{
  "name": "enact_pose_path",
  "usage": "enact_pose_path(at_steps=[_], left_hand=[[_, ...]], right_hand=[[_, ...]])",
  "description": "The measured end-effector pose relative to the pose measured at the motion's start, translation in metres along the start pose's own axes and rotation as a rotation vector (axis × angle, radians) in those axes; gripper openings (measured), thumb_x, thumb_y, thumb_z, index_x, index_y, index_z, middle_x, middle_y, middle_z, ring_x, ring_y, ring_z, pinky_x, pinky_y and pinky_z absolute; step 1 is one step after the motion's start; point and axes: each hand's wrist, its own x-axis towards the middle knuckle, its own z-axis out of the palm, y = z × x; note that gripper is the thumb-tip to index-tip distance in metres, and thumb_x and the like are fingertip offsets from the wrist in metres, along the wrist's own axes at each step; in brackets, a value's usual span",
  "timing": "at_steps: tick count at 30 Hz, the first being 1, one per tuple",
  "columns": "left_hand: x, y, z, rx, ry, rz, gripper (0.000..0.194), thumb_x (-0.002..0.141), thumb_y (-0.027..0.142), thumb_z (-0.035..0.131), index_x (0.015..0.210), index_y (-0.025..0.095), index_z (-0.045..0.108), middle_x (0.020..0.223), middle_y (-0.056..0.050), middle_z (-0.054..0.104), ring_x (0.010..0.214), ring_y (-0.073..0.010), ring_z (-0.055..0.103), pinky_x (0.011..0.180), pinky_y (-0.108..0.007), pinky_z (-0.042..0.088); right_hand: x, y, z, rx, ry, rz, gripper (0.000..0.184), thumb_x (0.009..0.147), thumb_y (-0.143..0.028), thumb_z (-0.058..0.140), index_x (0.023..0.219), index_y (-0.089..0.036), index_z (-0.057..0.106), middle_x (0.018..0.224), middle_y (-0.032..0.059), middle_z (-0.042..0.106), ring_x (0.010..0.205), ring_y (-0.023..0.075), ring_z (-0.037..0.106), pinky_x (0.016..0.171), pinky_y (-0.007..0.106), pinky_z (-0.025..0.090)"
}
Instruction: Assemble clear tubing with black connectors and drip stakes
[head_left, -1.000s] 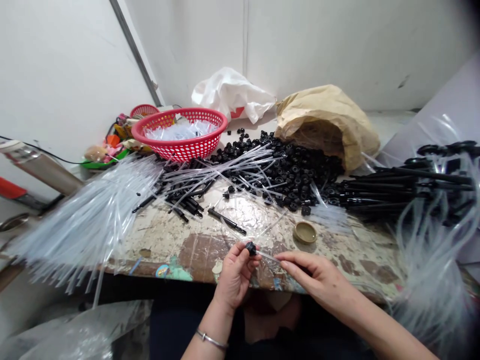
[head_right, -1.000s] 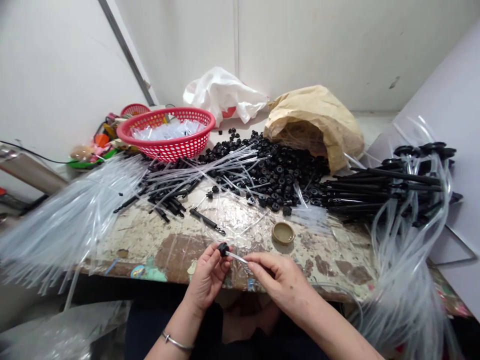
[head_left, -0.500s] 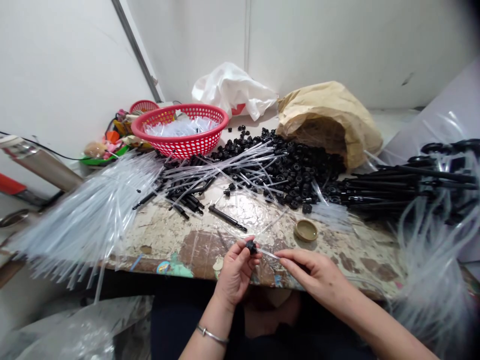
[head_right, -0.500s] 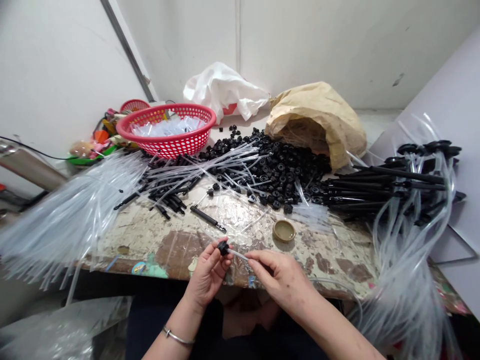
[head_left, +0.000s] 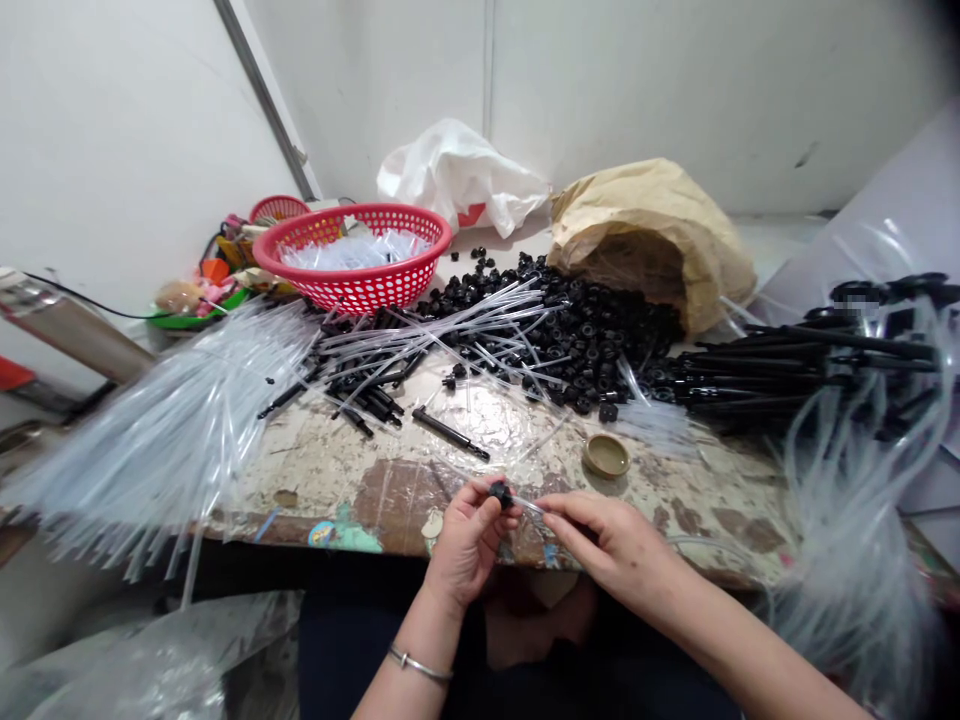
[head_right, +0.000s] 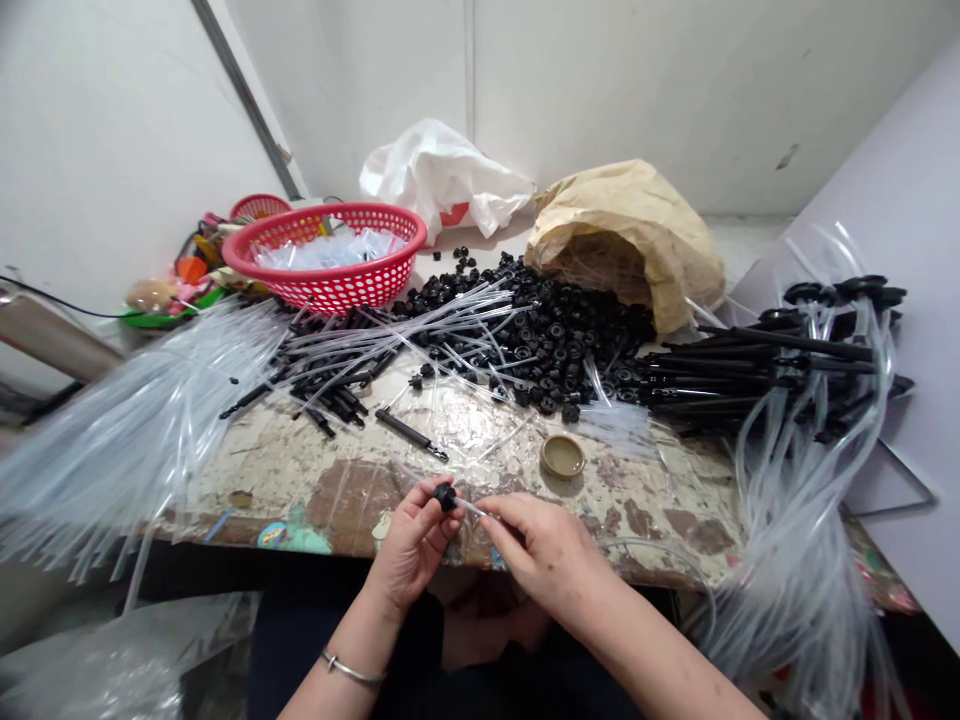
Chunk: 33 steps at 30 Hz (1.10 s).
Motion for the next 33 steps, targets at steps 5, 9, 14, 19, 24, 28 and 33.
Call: enact_pose_path(at_steps=[5, 9, 14, 19, 24, 28, 33], left_hand=[[0.0, 0.0, 0.0, 0.02, -0.007, -0.007, 0.031, 0.059, 0.02, 0.076, 0.086, 0.015, 0.062, 0.072, -0.002, 0.066, 0.061, -0.0101, 0.063, 0.057, -0.017, 0.047], [-0.001, 0.0, 0.0, 0.056, -0.011, -0.028, 0.032, 0.058, 0.022, 0.077, 0.086, 0.016, 0.062, 0.071, -0.002, 0.066, 0.059, -0.0097, 0.062, 0.056, -0.018, 0.046], [-0.001, 0.0, 0.0, 0.073, -0.037, -0.023, 0.031, 0.058, 0.022, 0.076, 0.086, 0.016, 0.062, 0.071, -0.002, 0.066, 0.058, -0.0092, 0.061, 0.055, -0.017, 0.045], [0.001, -0.001, -0.001, 0.067, -0.049, -0.022, 0.031, 0.059, 0.022, 0.076, 0.086, 0.016, 0.062, 0.071, -0.002, 0.066, 0.058, -0.0092, 0.061, 0.054, -0.017, 0.045], [0.001, -0.001, 0.0, 0.072, -0.042, -0.025, 0.031, 0.059, 0.022, 0.076, 0.086, 0.015, 0.062, 0.07, -0.002, 0.065, 0.058, -0.0092, 0.061, 0.054, -0.017, 0.045], [0.0, 0.0, 0.001, 0.047, -0.011, -0.023, 0.032, 0.057, 0.023, 0.077, 0.085, 0.015, 0.062, 0.066, -0.001, 0.064, 0.056, -0.0088, 0.06, 0.053, -0.017, 0.044], [0.0, 0.0, 0.001, 0.028, -0.016, -0.027, 0.032, 0.058, 0.023, 0.077, 0.085, 0.015, 0.062, 0.067, -0.002, 0.065, 0.056, -0.0086, 0.06, 0.053, -0.016, 0.044]], right_hand=[[0.004, -0.006, 0.007, -0.163, 0.014, -0.038, 0.024, 0.086, -0.025, 0.042, 0.097, -0.023, 0.063, 0.086, 0.0039, 0.067, 0.077, 0.0155, 0.062, 0.068, 0.025, 0.047], [0.007, -0.004, 0.008, -0.241, 0.017, -0.054, 0.026, 0.088, -0.024, 0.039, 0.094, -0.02, 0.063, 0.084, 0.005, 0.066, 0.077, 0.016, 0.061, 0.067, 0.026, 0.045], [0.008, -0.002, 0.009, -0.258, -0.005, -0.062, 0.025, 0.088, -0.022, 0.038, 0.092, -0.02, 0.063, 0.082, 0.0049, 0.065, 0.077, 0.0157, 0.06, 0.068, 0.026, 0.044], [0.007, -0.001, 0.013, -0.257, 0.01, -0.065, 0.026, 0.088, -0.022, 0.037, 0.089, -0.02, 0.062, 0.082, 0.0051, 0.065, 0.078, 0.0158, 0.06, 0.069, 0.026, 0.044], [0.007, -0.002, 0.013, -0.198, 0.001, -0.047, 0.023, 0.087, -0.022, 0.039, 0.087, -0.021, 0.062, 0.081, 0.0039, 0.065, 0.075, 0.0149, 0.06, 0.068, 0.024, 0.043], [0.01, -0.004, 0.01, -0.168, -0.049, -0.001, 0.023, 0.086, -0.022, 0.04, 0.085, -0.021, 0.063, 0.077, 0.0032, 0.064, 0.073, 0.015, 0.06, 0.066, 0.024, 0.042], [0.011, -0.005, 0.009, -0.109, -0.062, 0.019, 0.024, 0.086, -0.025, 0.04, 0.086, -0.021, 0.064, 0.079, 0.003, 0.065, 0.075, 0.015, 0.059, 0.067, 0.025, 0.043]])
